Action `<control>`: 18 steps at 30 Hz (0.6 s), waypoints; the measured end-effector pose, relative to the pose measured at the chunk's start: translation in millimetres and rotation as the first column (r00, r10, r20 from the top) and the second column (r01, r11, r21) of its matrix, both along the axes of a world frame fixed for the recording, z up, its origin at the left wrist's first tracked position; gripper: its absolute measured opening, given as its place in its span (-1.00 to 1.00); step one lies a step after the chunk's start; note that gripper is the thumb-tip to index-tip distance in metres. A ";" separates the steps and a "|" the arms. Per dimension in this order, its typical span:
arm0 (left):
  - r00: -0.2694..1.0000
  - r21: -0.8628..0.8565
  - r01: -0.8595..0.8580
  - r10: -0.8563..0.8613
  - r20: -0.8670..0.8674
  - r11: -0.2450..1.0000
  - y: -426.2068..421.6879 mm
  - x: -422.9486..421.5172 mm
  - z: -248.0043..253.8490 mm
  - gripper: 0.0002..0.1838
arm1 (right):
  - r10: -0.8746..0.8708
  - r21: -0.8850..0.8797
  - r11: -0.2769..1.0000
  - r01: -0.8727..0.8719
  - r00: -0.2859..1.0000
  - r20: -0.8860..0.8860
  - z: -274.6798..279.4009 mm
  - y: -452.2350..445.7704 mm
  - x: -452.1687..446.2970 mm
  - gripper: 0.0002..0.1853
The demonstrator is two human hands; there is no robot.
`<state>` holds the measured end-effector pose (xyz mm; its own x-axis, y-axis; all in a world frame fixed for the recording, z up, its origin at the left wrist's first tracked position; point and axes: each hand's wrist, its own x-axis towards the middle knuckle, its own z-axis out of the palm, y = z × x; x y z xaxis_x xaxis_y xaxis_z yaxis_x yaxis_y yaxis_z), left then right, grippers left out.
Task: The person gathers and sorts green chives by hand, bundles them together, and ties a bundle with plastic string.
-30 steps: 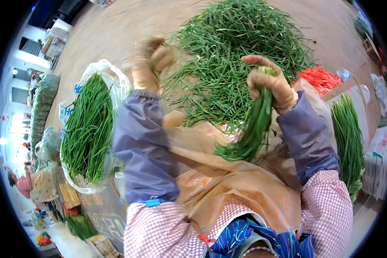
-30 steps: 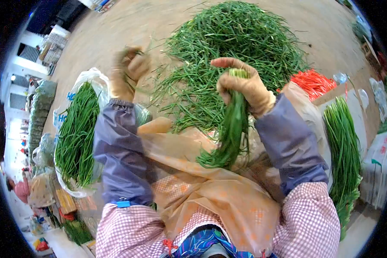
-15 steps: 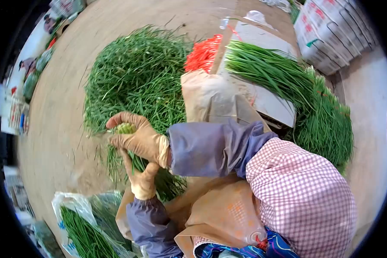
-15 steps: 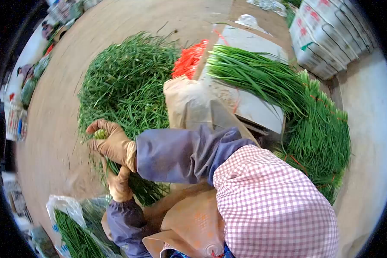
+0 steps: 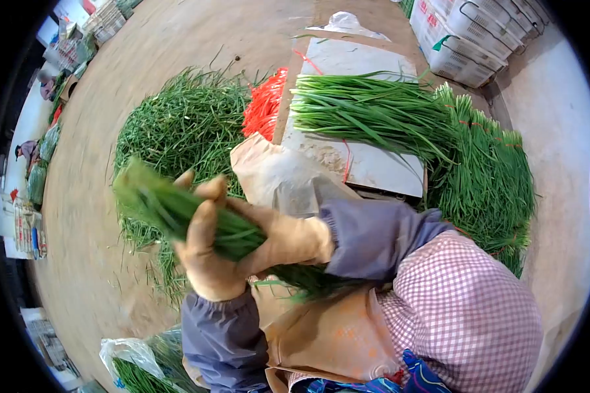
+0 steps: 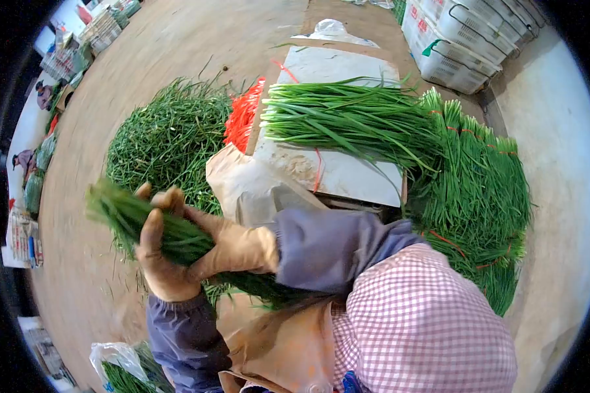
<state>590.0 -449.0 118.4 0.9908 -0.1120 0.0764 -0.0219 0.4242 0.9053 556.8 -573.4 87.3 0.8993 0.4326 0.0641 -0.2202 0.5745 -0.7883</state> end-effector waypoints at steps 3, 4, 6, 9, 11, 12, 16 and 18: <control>0.964 0.169 0.252 -0.263 0.047 0.953 -54.0 5.4 23.2 -0.24 | -0.034 -0.374 0.927 0.041 0.999 0.025 16.4 -72.4 -7.2 -0.34; 0.917 0.233 0.376 -0.396 0.048 0.897 -64.7 10.4 30.1 -0.14 | -0.024 -0.544 0.839 0.010 1.000 -0.019 30.5 -103.3 -8.6 -0.41; 0.816 0.216 0.569 -0.577 -0.027 0.794 -81.8 22.6 25.7 0.06 | -0.214 -0.633 0.743 0.217 0.973 0.082 46.5 -155.6 -11.6 -0.47; 0.679 0.418 0.703 -0.717 -0.155 0.575 -102.5 44.0 -6.7 0.14 | -0.386 -0.813 0.487 0.320 0.914 0.129 85.7 -227.1 -11.4 -0.51; 0.668 0.699 0.628 -0.697 -0.259 0.342 -114.7 50.5 -23.9 -0.11 | -0.381 -0.792 0.399 0.463 0.869 0.316 90.2 -261.9 -2.6 -0.48; 0.670 0.829 0.530 -0.687 -0.281 0.178 -120.9 53.2 -22.8 -0.25 | -0.307 -0.755 0.325 0.570 0.819 0.486 80.1 -282.8 6.0 -0.44; 0.690 0.933 0.354 -0.656 -0.306 -0.063 -158.8 63.7 -25.5 -0.41 | 0.055 -0.680 -0.193 0.707 0.700 0.712 56.4 -311.4 38.7 -0.36; 0.660 0.929 0.345 -0.670 -0.340 -0.131 -170.6 84.4 -51.3 -0.49 | 0.182 -0.549 -0.496 0.672 0.699 0.691 -8.3 -318.9 61.4 -0.23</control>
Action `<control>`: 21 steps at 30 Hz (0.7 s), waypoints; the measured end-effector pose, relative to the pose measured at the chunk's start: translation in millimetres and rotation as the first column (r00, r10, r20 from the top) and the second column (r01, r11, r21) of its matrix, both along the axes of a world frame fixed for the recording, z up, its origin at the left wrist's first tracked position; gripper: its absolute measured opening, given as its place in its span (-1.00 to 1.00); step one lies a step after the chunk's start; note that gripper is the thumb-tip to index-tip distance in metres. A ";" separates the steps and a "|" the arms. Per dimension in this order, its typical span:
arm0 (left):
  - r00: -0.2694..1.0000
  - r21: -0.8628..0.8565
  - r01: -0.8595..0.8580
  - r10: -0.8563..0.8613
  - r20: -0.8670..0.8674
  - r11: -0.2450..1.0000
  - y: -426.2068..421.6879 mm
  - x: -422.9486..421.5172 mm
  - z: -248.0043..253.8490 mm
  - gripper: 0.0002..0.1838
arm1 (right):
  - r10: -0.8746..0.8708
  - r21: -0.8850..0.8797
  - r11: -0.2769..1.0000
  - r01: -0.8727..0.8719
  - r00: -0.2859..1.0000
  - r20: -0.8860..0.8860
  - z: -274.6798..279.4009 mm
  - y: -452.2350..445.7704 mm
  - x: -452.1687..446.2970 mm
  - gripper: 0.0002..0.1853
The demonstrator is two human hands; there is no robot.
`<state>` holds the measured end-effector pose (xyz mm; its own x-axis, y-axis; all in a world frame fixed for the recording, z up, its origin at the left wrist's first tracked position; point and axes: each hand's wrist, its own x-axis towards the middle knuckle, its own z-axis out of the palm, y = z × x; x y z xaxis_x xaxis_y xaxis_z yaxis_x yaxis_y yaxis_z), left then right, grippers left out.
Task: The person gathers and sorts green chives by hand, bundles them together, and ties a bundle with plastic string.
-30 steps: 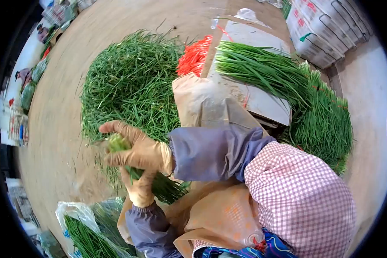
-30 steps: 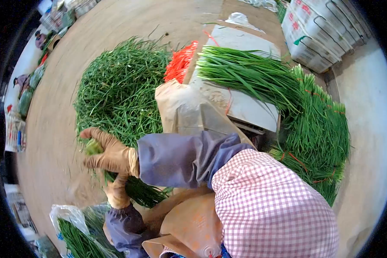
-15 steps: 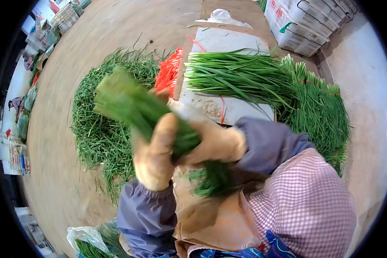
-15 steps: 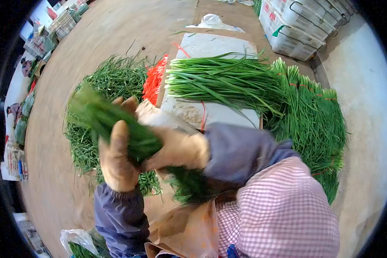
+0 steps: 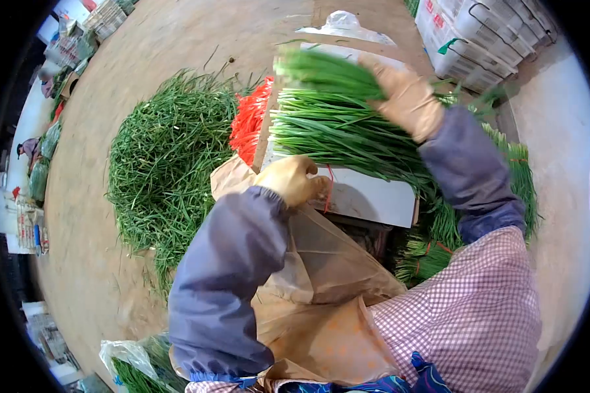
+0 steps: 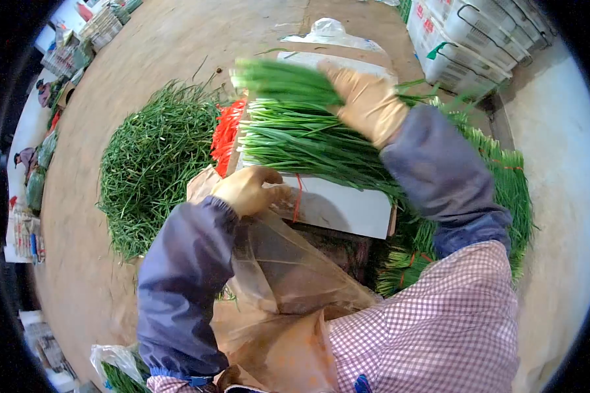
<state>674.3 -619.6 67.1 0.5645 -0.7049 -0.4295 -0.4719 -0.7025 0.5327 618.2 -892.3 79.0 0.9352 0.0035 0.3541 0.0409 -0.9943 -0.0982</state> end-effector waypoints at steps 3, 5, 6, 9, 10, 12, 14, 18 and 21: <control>0.997 0.039 0.012 -0.009 -0.081 0.999 -11.5 15.4 -15.8 -0.55 | -0.057 -0.131 0.991 0.000 0.900 -0.432 -43.0 26.4 10.2 -0.13; 0.993 0.002 -0.051 0.051 -0.111 0.999 -11.9 18.0 -22.2 -0.56 | -0.083 -0.173 0.985 0.007 0.897 -0.433 -60.5 23.5 5.7 -0.09; 0.990 -0.016 -0.058 0.056 -0.130 0.998 -11.5 19.5 -27.6 -0.56 | -0.016 -0.057 0.998 -0.012 0.886 -0.463 -53.1 14.3 2.9 -0.08; 0.986 -0.067 -0.057 0.046 -0.158 0.996 -13.1 22.7 -36.8 -0.56 | 0.212 0.245 0.960 -0.132 0.917 -0.337 -50.5 1.5 -6.4 -0.10; 0.988 -0.082 -0.056 0.044 -0.148 0.995 -13.7 22.0 -36.0 -0.56 | 0.246 0.309 0.937 -0.163 0.935 -0.255 -50.9 5.0 -8.3 -0.12; 0.992 -0.086 -0.063 0.053 -0.117 0.994 -14.7 19.0 -32.7 -0.55 | 0.226 0.281 0.943 -0.177 0.963 -0.150 -60.9 9.6 -5.7 -0.17; 0.995 -0.066 -0.079 0.074 -0.070 0.995 -15.0 15.9 -28.1 -0.55 | 0.134 0.102 0.987 -0.124 0.986 -0.097 -81.9 18.2 3.3 -0.23; 0.995 -0.039 -0.048 0.044 -0.089 0.998 -15.2 18.3 -31.1 -0.53 | 0.130 0.173 0.978 -0.120 0.990 -0.047 -75.4 31.3 6.0 -0.38; 0.993 -0.043 -0.063 0.059 -0.098 0.997 -15.6 17.2 -30.6 -0.54 | 0.114 0.039 0.993 -0.113 0.993 -0.017 -87.1 37.4 11.4 -0.43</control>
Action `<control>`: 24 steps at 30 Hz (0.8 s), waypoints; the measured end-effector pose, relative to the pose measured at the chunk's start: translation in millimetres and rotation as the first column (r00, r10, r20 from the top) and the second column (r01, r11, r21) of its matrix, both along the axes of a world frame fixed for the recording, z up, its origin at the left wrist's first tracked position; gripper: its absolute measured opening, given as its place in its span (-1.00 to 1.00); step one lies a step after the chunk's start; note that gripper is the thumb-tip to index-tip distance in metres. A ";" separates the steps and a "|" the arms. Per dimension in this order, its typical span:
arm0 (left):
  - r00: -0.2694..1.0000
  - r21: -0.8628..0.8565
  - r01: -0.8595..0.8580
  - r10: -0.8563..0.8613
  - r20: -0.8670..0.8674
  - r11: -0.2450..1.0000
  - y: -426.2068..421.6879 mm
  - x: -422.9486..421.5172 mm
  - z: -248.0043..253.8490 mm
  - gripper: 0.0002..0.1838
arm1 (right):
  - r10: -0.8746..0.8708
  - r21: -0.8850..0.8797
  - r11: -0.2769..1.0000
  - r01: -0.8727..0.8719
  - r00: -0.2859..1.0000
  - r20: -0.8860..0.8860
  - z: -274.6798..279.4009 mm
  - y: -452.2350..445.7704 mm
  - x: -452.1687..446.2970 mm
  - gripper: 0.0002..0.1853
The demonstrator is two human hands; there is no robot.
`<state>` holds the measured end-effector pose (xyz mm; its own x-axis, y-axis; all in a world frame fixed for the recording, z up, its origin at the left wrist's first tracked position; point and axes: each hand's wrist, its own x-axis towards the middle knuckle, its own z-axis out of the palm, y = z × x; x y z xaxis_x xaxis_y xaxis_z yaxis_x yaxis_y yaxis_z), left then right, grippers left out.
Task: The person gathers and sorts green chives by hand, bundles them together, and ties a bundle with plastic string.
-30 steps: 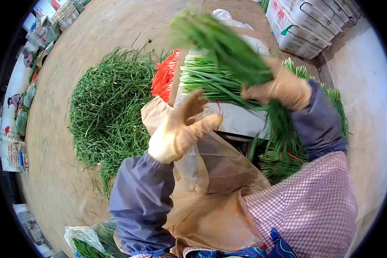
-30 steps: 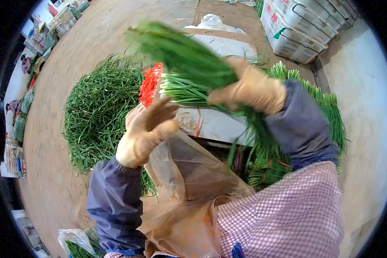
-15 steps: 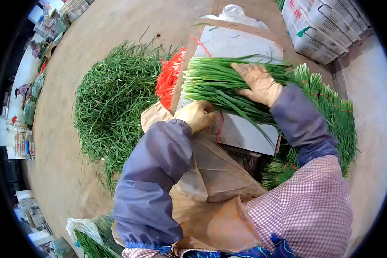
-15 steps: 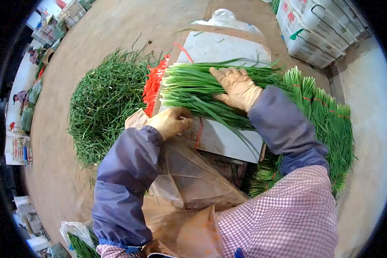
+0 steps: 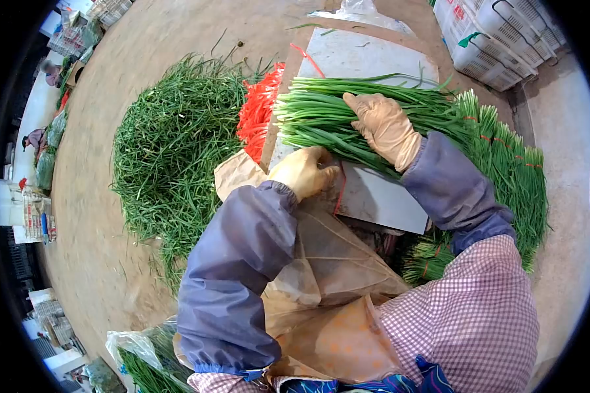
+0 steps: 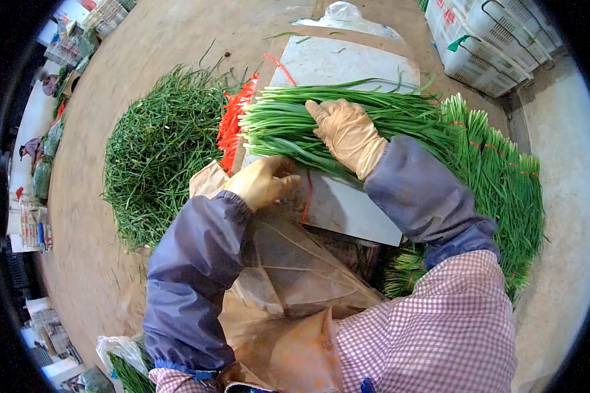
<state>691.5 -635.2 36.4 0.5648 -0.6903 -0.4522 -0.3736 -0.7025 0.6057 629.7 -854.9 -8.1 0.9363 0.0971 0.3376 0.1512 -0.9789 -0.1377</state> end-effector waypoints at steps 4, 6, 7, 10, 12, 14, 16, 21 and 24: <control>0.996 -0.023 -0.030 0.032 0.078 0.999 9.1 -6.9 5.7 -0.58 | -0.008 0.087 0.996 0.020 0.991 -0.135 6.7 -4.0 -6.8 -0.25; 0.987 -0.030 -0.128 0.130 0.090 0.991 13.5 -7.5 7.7 -0.62 | 0.025 0.292 0.956 0.036 0.979 -0.202 19.3 -5.6 -11.7 -0.05; 0.972 -0.078 -0.219 0.225 0.066 0.973 14.6 -6.4 11.8 -0.67 | 0.014 0.253 0.967 0.036 0.981 -0.193 27.1 -3.2 -13.9 -0.02; 0.875 -0.395 -0.464 0.479 -0.064 0.793 27.9 7.7 -13.0 -0.75 | -0.014 0.137 0.990 0.041 0.981 -0.191 41.0 9.7 -16.2 0.07; 0.825 -0.447 -0.490 0.564 0.039 0.749 27.6 12.7 6.1 -0.77 | -0.052 0.016 0.998 0.057 0.972 -0.230 38.5 18.0 -15.9 0.06; 0.833 -0.457 -0.437 0.540 0.118 0.775 26.4 21.7 2.8 -0.75 | -0.073 -0.026 0.997 0.068 0.965 -0.251 35.4 19.8 -12.8 0.05; 0.845 -0.431 -0.354 0.481 0.233 0.830 23.0 25.6 0.2 -0.74 | -0.076 0.012 0.997 0.082 0.964 -0.254 31.6 17.5 -7.6 0.03; 0.869 -0.383 -0.309 0.422 0.258 0.870 17.0 31.7 -13.8 -0.74 | -0.084 0.052 0.994 0.093 0.982 -0.167 21.8 11.8 -1.9 -0.14; 0.878 -0.351 -0.369 0.447 0.173 0.861 19.0 32.4 -19.4 -0.76 | -0.096 0.145 0.983 0.108 0.992 -0.088 9.1 7.4 5.6 -0.30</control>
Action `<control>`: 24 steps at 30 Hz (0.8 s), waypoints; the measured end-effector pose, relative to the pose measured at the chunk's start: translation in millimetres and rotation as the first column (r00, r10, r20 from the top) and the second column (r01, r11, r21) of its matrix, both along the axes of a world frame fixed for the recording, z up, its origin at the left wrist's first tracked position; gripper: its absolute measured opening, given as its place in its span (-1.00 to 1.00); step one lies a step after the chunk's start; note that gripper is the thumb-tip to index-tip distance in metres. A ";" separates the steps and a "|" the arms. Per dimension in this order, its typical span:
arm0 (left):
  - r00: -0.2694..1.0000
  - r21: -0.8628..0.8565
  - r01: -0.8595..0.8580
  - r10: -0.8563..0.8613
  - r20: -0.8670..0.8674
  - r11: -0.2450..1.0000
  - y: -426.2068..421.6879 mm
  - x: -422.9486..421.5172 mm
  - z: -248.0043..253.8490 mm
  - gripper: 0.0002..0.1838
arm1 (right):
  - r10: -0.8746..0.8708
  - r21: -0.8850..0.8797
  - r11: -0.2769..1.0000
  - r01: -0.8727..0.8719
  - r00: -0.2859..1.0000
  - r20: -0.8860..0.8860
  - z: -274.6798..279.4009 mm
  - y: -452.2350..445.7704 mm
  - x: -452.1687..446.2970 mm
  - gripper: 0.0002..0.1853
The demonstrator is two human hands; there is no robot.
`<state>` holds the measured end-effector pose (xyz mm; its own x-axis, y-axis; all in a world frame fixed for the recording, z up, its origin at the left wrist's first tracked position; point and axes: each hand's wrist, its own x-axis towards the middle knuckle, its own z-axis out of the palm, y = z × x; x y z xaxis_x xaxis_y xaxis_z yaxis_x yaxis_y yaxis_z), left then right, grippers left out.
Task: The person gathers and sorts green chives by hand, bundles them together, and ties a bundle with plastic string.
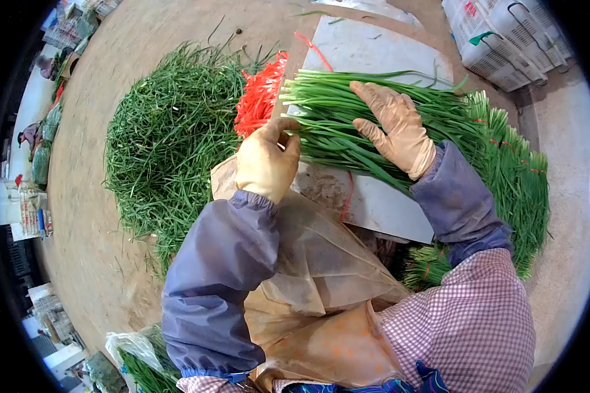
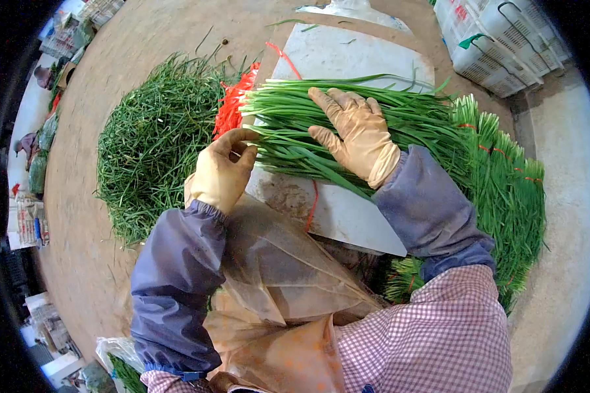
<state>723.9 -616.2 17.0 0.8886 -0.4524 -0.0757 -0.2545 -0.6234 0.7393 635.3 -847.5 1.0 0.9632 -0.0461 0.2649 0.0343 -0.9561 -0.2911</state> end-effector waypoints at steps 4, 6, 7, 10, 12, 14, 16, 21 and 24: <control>0.988 -0.086 -0.059 0.046 -0.148 0.995 -2.6 0.9 1.0 -0.76 | -0.033 0.017 0.999 0.031 0.996 0.085 -4.4 2.0 3.5 -0.40; 0.981 -0.094 -0.099 0.082 -0.174 0.991 -6.0 0.3 7.1 -0.74 | -0.043 0.005 0.999 0.043 0.993 0.107 -6.2 4.6 3.3 -0.42; 0.977 -0.097 -0.120 0.100 -0.188 0.988 -6.9 -0.1 8.2 -0.73 | -0.043 0.005 0.999 0.042 0.992 0.116 -6.9 5.2 3.4 -0.42; 0.987 -0.127 -0.027 0.007 -0.158 0.991 -8.0 -0.3 4.5 -0.69 | -0.045 0.012 0.999 0.044 0.991 0.126 -7.9 6.4 2.1 -0.42; 0.993 -0.036 -0.011 0.007 -0.118 0.999 -13.7 -0.7 10.2 -0.67 | -0.051 0.022 0.999 0.048 0.992 0.119 -7.3 7.1 2.3 -0.42; 0.996 -0.017 -0.022 0.021 -0.083 1.000 -19.8 4.9 7.9 -0.68 | -0.062 -0.003 0.998 0.063 0.991 0.120 -8.8 8.4 2.4 -0.41; 0.990 -0.007 -0.039 0.037 -0.138 0.999 -22.3 11.9 4.9 -0.70 | -0.064 -0.019 0.998 0.067 0.990 0.126 -9.9 9.4 1.9 -0.41; 0.974 -0.158 -0.049 0.013 -0.225 0.986 -17.3 19.1 -2.1 -0.78 | -0.063 -0.031 0.997 0.068 0.988 0.139 -12.8 9.5 1.1 -0.40; 0.997 -0.022 -0.067 0.066 -0.040 0.998 5.5 28.5 3.0 -0.76 | -0.048 0.000 0.999 0.048 0.989 0.137 -11.7 7.5 0.9 -0.41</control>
<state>752.5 -610.7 20.0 0.9133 -0.3945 -0.1013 -0.1833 -0.6202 0.7627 636.2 -840.0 -10.8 0.9146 -0.0902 0.3943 0.0279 -0.9585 -0.2838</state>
